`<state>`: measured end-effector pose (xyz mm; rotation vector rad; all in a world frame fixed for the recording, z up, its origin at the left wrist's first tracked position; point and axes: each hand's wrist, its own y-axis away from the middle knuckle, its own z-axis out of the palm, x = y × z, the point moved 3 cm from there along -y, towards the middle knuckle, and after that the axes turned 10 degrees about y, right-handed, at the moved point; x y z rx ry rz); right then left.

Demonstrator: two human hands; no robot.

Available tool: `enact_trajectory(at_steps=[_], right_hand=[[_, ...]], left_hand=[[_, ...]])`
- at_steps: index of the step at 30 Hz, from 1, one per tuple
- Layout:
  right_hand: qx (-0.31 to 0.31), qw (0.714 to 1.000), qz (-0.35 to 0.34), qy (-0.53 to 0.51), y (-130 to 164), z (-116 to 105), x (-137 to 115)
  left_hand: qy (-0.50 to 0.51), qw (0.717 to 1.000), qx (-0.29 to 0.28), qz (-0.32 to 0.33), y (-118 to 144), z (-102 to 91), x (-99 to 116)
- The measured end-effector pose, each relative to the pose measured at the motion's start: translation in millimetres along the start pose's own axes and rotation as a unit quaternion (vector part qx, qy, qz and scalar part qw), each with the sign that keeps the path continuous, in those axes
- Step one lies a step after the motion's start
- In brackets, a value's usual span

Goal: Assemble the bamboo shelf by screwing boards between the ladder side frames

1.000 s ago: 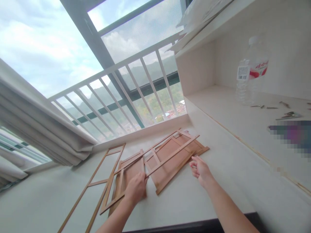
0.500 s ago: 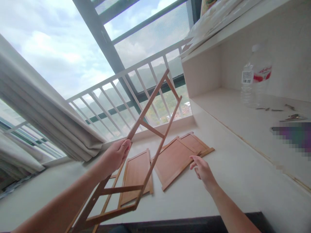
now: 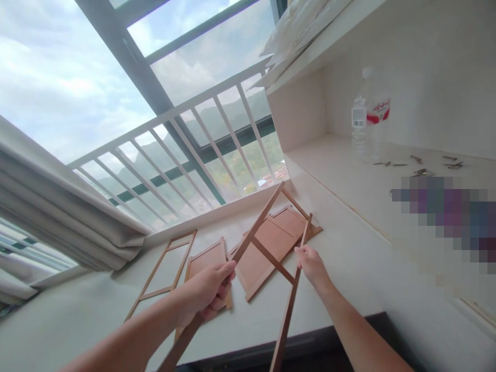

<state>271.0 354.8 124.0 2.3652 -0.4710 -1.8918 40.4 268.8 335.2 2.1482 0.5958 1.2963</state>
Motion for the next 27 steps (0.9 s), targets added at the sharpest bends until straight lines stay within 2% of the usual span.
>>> enact_trajectory(at_steps=[3,8,12,15,18,22,24,27], right_hand=[[-0.012,0.996,-0.008,0.091,-1,-6,1],[-0.026,0.979,-0.004,0.203,3,-20,-2],[-0.043,0.965,0.012,0.257,8,-25,0],[-0.060,0.960,0.012,0.275,10,-24,3],[-0.051,0.959,0.001,0.279,8,-22,4],[-0.039,0.960,-0.014,0.278,2,-18,2],[-0.044,0.961,-0.020,0.273,1,-14,1],[-0.062,0.961,-0.046,0.266,5,-4,-3]], left_hand=[[0.041,0.997,-0.014,-0.059,5,-16.1,-6],[0.023,0.996,0.005,-0.086,18,-44.5,-28],[0.004,0.994,0.008,-0.104,25,-54.2,-40],[-0.029,0.996,0.005,-0.086,25,-56.8,-42],[-0.055,0.997,0.012,-0.046,21,-48.3,-38],[-0.037,0.999,0.029,-0.002,8,-20.2,-27],[-0.013,0.999,0.044,-0.001,-1,-8.3,-22],[0.010,0.997,0.072,-0.010,-16,-0.8,-16]])
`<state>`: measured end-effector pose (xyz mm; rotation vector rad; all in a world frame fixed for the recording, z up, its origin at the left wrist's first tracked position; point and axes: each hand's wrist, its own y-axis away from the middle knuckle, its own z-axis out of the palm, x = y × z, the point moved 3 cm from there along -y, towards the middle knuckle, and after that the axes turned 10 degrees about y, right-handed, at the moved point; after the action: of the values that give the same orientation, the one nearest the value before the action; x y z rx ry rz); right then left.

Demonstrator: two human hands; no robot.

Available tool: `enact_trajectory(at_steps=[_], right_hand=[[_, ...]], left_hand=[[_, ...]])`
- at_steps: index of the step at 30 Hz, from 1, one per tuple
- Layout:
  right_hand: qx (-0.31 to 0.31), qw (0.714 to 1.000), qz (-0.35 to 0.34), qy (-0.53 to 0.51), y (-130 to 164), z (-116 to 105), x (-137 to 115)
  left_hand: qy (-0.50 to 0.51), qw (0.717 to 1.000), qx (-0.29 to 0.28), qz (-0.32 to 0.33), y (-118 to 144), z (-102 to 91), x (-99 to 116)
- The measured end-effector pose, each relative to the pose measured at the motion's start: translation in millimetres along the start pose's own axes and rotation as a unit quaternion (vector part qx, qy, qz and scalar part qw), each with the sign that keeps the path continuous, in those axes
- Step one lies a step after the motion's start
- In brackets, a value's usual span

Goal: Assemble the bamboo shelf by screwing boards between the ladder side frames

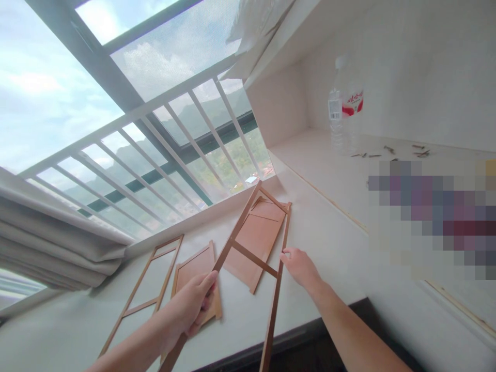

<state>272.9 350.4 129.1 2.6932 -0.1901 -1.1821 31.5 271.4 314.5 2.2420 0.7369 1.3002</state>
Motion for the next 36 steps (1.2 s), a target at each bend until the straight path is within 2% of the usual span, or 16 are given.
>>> enact_trajectory(at_steps=[9,17,21,27,36], right_hand=[[-0.058,0.995,-0.081,0.005,13,27,-29],[-0.080,0.992,-0.091,0.018,21,37,-36],[-0.105,0.988,-0.112,0.020,25,50,-38],[-0.137,0.981,-0.138,0.015,28,73,-42],[-0.188,0.954,-0.233,-0.026,42,88,-53]], left_hand=[[0.029,0.999,0.028,0.034,-40,2.9,6],[0.126,0.991,0.041,0.003,-54,16.4,36],[0.154,0.987,0.032,-0.010,-61,18.7,38],[0.177,0.983,0.040,-0.009,-59,10.0,32],[0.195,0.978,0.075,-0.009,-56,-13.0,33]])
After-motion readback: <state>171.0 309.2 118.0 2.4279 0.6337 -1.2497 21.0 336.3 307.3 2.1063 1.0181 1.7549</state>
